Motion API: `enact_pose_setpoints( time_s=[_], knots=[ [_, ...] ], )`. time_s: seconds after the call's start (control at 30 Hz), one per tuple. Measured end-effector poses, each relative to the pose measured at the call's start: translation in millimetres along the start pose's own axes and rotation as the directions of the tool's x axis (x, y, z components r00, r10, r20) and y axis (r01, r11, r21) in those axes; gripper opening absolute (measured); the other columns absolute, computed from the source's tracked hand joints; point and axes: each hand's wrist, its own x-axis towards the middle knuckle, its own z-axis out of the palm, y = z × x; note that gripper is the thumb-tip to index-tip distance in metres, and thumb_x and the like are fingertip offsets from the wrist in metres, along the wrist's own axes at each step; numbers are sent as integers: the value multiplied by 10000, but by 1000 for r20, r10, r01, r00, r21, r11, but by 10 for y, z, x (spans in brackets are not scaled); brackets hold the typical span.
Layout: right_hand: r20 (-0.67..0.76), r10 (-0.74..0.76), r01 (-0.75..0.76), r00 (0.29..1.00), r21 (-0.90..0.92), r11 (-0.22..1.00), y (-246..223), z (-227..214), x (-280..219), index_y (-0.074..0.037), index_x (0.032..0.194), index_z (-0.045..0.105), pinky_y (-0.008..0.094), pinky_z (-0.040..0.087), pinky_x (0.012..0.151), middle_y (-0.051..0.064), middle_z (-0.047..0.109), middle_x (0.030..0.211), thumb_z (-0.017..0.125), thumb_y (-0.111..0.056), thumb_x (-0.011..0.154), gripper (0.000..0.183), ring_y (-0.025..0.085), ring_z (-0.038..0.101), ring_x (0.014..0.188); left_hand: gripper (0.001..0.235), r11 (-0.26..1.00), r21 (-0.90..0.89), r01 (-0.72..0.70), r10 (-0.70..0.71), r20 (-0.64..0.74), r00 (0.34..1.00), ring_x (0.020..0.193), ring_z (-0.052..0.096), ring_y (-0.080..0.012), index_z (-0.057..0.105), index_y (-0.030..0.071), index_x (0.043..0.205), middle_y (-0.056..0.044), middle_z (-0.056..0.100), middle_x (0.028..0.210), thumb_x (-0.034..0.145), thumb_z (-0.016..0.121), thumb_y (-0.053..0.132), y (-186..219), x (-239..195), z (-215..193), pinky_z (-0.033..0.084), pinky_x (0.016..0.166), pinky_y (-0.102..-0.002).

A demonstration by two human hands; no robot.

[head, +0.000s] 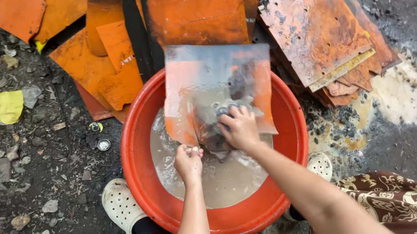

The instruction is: The person scrubs a dark rectangular tile with a cloth in a red basin of soapy water, rinses it, and places it aside. They repeat this process with additional tiles, scrubbing both sides and rinsing each one before stacking them.

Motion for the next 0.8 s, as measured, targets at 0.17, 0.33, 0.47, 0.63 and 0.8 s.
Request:
enact_pose_setpoints(
  time_s=[0.17,0.33,0.47,0.63,0.8],
  knots=[
    [158,-248,238,956,78,968,-187,75,-310,-202,881,681,500,407,758,63,567,963,752,-259,786,132,327,531,979,211,999,-32,43,-46,-84,995,680,726,-165,581,-63,1113,-111,705,827,914,649,-58,1,-70,31,579,583,-276],
    [7,-16,16,1000,-2,1000,537,-283,-690,-176,966,688,490,420,753,79,577,1005,789,-217,781,215,330,535,976,190,997,-80,9,-15,-74,997,673,725,-167,563,-47,1079,-103,686,824,909,645,-70,-43,16,19,584,577,-274],
    [-189,418,-357,889,287,889,1096,-296,-751,-19,1233,595,493,481,885,200,571,1122,823,-202,814,511,382,559,1039,128,999,-42,-18,15,-75,997,691,718,-160,593,-74,1037,-93,650,852,928,656,-56,-92,46,32,587,586,-277],
    [538,558,-752,632,600,274,1313,-196,-722,-48,1097,676,370,584,766,116,727,997,802,-70,732,387,226,715,863,195,990,141,-18,29,-79,996,676,709,-146,646,-4,1092,-75,706,811,904,609,-41,-23,96,-58,548,584,-281],
    [637,495,-752,591,657,51,1030,-595,-781,16,999,693,376,593,635,128,735,851,743,19,720,283,226,714,696,188,950,294,-108,138,-84,987,662,730,-139,702,-17,1084,-82,726,778,923,610,11,181,68,-248,554,606,-294]
  ],
)
